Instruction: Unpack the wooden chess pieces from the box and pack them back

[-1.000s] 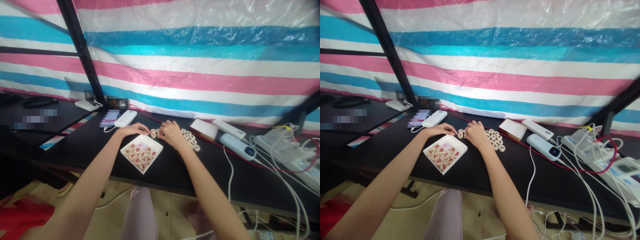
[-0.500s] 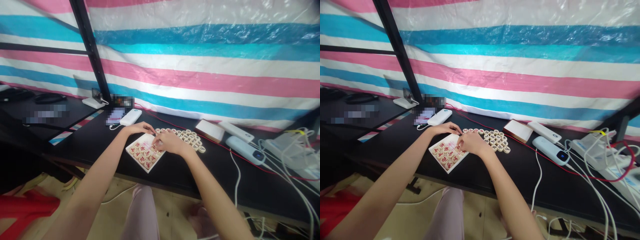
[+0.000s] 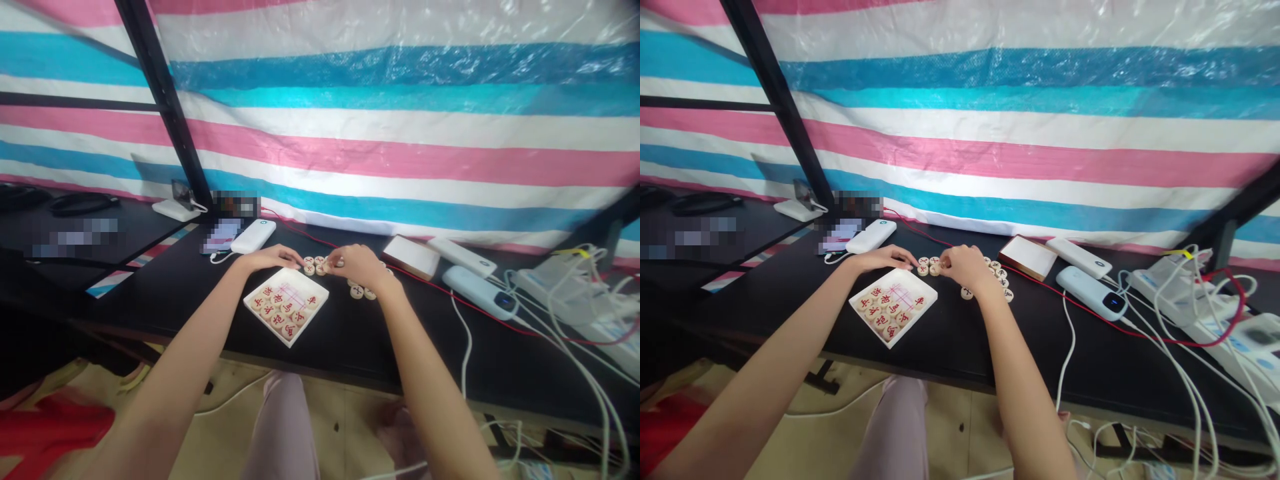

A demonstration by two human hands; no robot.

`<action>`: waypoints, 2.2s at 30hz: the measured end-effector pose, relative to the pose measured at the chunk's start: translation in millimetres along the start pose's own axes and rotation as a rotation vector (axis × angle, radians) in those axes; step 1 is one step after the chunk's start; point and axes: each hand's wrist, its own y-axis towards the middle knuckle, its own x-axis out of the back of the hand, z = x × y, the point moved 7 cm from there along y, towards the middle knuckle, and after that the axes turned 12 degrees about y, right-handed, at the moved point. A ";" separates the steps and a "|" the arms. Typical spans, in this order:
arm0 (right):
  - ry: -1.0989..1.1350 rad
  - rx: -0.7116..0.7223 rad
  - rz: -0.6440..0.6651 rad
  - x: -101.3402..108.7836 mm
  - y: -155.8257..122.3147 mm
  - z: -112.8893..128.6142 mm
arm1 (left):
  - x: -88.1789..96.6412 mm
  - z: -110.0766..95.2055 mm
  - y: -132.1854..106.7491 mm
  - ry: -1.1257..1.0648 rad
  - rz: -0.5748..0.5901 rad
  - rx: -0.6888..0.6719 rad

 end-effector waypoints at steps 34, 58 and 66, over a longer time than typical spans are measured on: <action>-0.064 0.255 0.266 -31.3 -17.0 57.8 | -1.9 -3.2 -0.8 -0.092 0.007 -0.006; -0.057 -0.101 -0.092 18.5 -5.4 -24.4 | -0.3 -1.6 -1.2 -0.037 -0.008 0.042; -0.159 -0.094 -0.048 4.6 -1.4 -28.5 | -0.4 -2.0 -0.6 -0.041 -0.010 0.012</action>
